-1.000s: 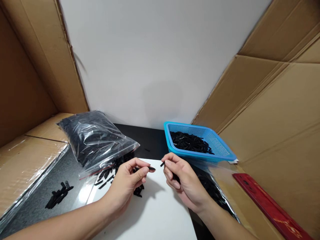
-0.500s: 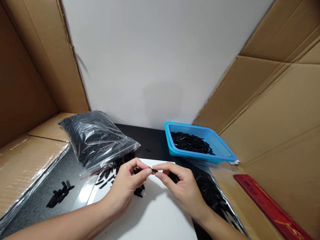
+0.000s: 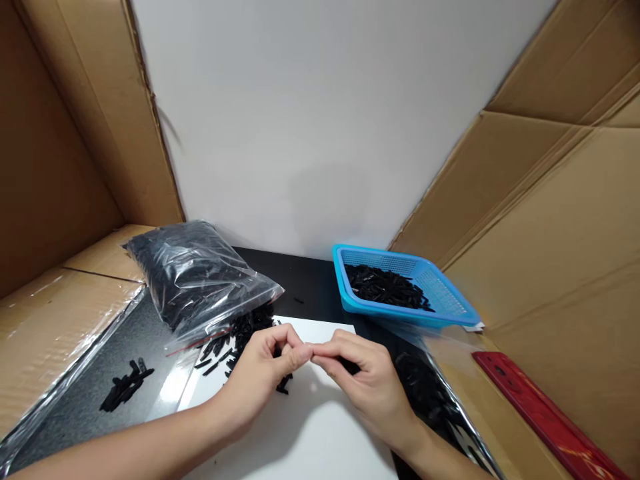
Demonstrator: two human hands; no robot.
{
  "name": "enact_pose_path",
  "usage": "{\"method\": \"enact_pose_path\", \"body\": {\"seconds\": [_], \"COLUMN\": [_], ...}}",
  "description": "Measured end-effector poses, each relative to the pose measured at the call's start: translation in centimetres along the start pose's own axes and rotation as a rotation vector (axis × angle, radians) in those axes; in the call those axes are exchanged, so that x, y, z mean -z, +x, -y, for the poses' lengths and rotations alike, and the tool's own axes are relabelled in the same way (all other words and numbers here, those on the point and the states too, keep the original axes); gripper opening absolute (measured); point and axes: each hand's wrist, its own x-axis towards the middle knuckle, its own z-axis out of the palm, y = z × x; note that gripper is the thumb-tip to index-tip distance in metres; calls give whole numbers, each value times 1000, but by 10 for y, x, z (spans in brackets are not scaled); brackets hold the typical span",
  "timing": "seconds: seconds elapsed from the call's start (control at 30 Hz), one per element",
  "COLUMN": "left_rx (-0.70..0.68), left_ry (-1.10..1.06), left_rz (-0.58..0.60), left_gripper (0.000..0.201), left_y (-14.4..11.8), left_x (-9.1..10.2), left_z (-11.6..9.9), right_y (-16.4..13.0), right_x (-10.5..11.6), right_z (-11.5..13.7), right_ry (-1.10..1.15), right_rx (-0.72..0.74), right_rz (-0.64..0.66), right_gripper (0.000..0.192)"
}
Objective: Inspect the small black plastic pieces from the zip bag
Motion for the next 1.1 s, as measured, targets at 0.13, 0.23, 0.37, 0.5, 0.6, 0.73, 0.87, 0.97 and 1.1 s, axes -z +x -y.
{"method": "enact_pose_path", "body": {"seconds": [0.13, 0.23, 0.37, 0.5, 0.6, 0.73, 0.87, 0.97, 1.1], "left_rx": [68, 174, 188, 152, 103, 55, 57, 70, 83], "left_ry": [-38, -184, -270, -226, -209, -202, -184, -201, -261], "left_rz": [-72, -112, -75, -37, -3, 27, 54, 23, -19], "left_gripper": [27, 20, 6, 20, 29, 31, 27, 29, 40], "left_y": [1, 3, 3, 1, 1, 2, 3, 3, 3], "left_x": [1, 0, -2, -4, -5, -4, -3, -3, -4], "left_z": [-2, -1, 1, 5, 9, 10, 6, 3, 0], "right_y": [0, 1, 3, 4, 4, 3, 2, 2, 3], "right_x": [1, 2, 4, 6, 6, 4, 4, 3, 2], "right_z": [2, 3, 4, 6, 4, -2, -5, -4, -1], "right_ry": [84, 160, 197, 195, 214, 301, 424, 462, 514], "right_rx": [-86, -172, -251, -272, -332, -407, -456, -465, -500], "right_rz": [-67, -88, -99, -100, -90, -85, -84, -70, -70], "right_gripper": [11, 9, 9, 11, 21, 35, 37, 36, 34]}}
